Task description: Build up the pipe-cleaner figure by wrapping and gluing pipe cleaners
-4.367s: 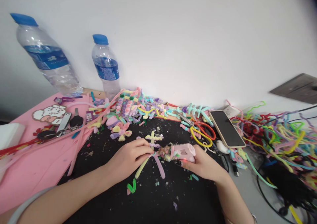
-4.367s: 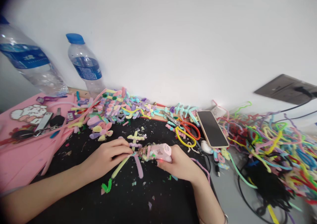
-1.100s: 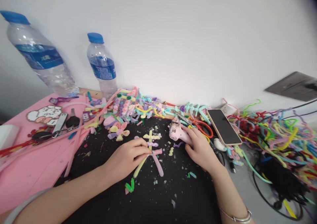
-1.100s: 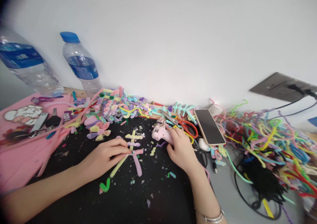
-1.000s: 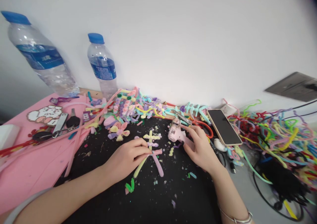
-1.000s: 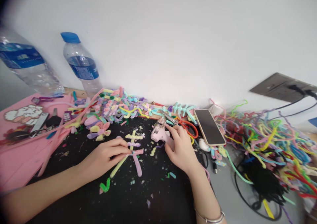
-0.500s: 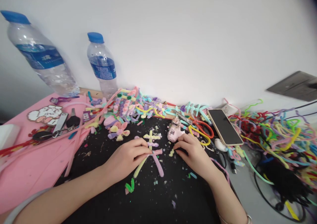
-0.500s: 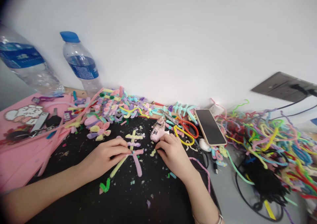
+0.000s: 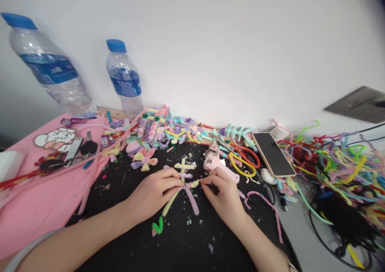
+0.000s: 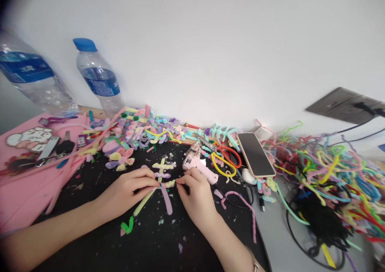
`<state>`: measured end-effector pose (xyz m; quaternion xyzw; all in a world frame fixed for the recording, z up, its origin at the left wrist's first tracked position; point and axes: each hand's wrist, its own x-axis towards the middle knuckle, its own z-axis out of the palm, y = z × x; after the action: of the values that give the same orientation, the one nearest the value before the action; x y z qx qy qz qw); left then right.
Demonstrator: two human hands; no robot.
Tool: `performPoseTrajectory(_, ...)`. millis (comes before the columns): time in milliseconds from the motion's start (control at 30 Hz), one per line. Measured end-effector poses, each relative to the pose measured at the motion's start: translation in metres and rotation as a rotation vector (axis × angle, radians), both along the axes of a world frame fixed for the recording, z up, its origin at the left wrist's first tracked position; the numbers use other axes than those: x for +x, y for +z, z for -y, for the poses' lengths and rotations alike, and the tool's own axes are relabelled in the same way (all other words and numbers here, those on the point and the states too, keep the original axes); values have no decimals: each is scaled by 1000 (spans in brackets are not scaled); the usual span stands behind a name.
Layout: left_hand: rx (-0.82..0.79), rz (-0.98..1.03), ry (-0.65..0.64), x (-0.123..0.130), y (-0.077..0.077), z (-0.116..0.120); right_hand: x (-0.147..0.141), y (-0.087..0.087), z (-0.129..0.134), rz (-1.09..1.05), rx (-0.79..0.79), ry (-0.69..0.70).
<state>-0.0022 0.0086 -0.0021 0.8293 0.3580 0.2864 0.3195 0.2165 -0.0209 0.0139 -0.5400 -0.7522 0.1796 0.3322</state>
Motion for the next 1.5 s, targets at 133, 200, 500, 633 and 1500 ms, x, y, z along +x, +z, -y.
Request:
performPoseTrajectory(133, 18, 12, 3, 1, 0, 0, -8, -3, 4, 144, 65, -27)
performPoseTrajectory(200, 22, 10, 3, 2, 0, 0, -11, -2, 6, 228, 105, -38)
performPoseTrajectory(500, 80, -3, -17, 2, -1, 2, -19, 0, 11, 356, 176, -57)
performPoseTrajectory(633, 120, -26, -54, 1, 1, 2, -21, 1, 12, 382, 175, -74)
performPoseTrajectory(1500, 81, -14, -4, 3, 3, 3, -4, 2, 4, 70, -25, -10)
